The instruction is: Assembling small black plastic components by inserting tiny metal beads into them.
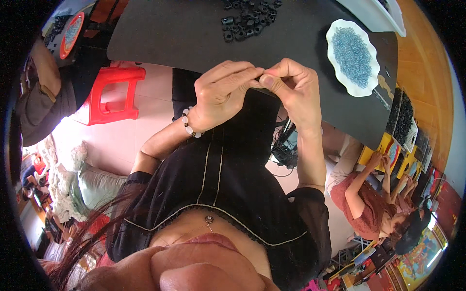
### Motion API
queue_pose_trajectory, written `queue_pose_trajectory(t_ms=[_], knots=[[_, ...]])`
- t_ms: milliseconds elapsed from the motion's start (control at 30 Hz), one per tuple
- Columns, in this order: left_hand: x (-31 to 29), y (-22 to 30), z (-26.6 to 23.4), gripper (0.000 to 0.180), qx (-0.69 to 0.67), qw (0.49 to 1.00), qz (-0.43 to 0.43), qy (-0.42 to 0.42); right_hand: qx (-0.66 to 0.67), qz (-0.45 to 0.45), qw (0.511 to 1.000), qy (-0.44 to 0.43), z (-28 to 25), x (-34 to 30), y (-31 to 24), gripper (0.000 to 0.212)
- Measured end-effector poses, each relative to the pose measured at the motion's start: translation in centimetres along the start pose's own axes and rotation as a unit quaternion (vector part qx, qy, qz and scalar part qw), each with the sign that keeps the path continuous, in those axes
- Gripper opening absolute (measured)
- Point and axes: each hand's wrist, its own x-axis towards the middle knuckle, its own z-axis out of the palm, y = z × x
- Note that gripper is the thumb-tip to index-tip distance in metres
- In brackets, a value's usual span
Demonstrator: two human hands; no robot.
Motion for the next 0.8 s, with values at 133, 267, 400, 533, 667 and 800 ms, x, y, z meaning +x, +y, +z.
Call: queue_pose_trajectory(t_ms=[133, 267, 400, 533, 667, 800], knots=[[1.1, 0.7, -0.5, 0.024, -0.024, 0.999, -0.038, 0.009, 0.125, 0.010, 0.990, -0.056, -0.9, 0.5, 0.2, 0.016], [1.5, 0.9, -0.8, 0.025, -0.058, 0.997, -0.058, -0.001, 0.176, 0.023, 0.978, -0.105, -0.7, 0.6, 0.0, 0.037], [1.9, 1.4, -1.4, 0.028, -0.019, 1.000, -0.014, -0.011, 0.167, 0.031, 0.980, -0.100, -0.4, -0.2, -0.1, 0.072], [1.8, 1.4, -1.2, 0.032, 0.002, 1.000, 0.007, -0.029, 0.174, 0.064, 0.967, -0.173, -1.5, -0.3, 1.3, 0.075], [1.7, 1.7, -0.8, 0.031, 0.007, 1.000, 0.006, -0.024, 0.171, 0.017, 0.974, -0.149, -1.0, -0.4, 1.5, 0.065], [1.6, 1.7, -0.8, 0.030, 0.019, 1.000, 0.007, -0.023, 0.201, 0.017, 0.971, -0.129, 0.1, -0.7, 1.6, 0.055]])
